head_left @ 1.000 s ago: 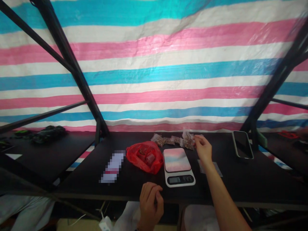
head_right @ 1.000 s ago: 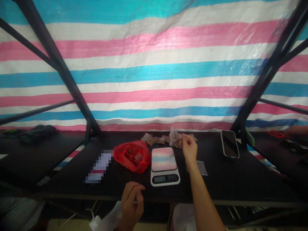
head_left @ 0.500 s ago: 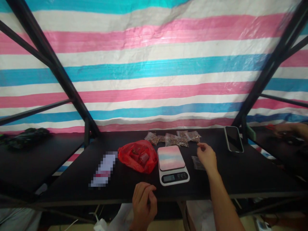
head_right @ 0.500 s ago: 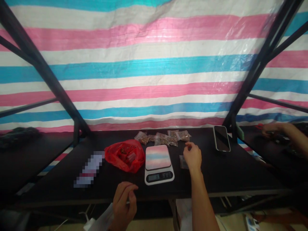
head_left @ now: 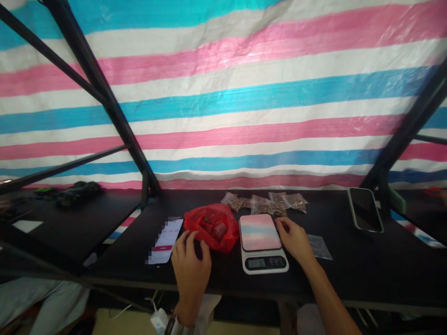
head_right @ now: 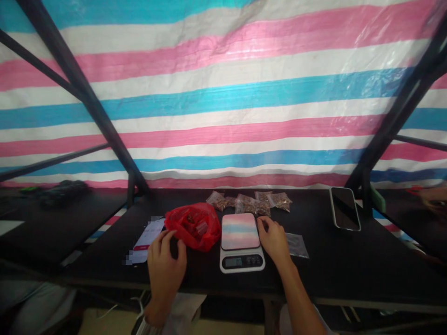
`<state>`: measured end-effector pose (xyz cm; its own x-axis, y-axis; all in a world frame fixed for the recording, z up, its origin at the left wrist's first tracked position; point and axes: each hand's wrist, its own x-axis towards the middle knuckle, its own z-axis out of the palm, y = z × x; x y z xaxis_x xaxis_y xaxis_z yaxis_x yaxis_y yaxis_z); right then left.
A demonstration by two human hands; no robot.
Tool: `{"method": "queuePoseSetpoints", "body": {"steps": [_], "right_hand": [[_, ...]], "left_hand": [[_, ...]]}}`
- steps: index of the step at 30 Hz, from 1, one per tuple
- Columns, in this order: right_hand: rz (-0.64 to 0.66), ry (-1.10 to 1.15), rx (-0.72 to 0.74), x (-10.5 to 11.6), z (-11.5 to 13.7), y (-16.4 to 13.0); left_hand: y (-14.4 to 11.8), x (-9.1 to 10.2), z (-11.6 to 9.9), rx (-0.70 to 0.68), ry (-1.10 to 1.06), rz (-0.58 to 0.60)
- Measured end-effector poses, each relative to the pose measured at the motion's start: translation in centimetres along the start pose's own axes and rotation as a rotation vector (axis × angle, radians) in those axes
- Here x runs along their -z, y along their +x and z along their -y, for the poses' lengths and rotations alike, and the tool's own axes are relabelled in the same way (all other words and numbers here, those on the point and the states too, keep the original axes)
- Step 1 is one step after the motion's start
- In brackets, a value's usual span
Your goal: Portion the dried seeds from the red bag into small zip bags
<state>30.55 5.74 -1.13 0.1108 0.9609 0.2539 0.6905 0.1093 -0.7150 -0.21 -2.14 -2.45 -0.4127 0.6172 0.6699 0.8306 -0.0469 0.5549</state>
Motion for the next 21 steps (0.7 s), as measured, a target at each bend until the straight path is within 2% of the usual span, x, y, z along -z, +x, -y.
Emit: {"method": "queuePoseSetpoints", "body": {"steps": [2, 5, 9, 11, 13, 17, 21], "right_hand": [[-0.008, -0.018, 0.005, 0.3, 0.1, 0.2], [-0.04, -0.028, 0.046, 0.3, 1.1, 0.5], [0.037, 0.031, 0.215, -1.0, 5.0, -0.2], [0.138, 0.046, 0.348, -2.2, 7.6, -1.4], [0.227, -0.034, 0.483, -3.6, 10.0, -2.8], [0.287, -0.178, 0.473, -6.0, 13.4, -4.0], [0.206, -0.118, 0.435, -6.2, 15.2, -3.2]], "left_hand": [[2.1, -0.7, 0.6, 0.111, -0.059, 0.02], [4.9, -2.2, 1.4, 0.155, -0.111, 0.061], [7.1, -2.7, 1.5, 0.129, -0.193, 0.089], [7.5, -2.0, 1.2, 0.085, -0.21, 0.056], [7.6, -1.0, 0.9, 0.034, -0.211, 0.024], [7.7, 1.1, 1.2, -0.05, -0.189, -0.033], [7.8, 3.0, 1.7, -0.138, -0.178, -0.056]]}}
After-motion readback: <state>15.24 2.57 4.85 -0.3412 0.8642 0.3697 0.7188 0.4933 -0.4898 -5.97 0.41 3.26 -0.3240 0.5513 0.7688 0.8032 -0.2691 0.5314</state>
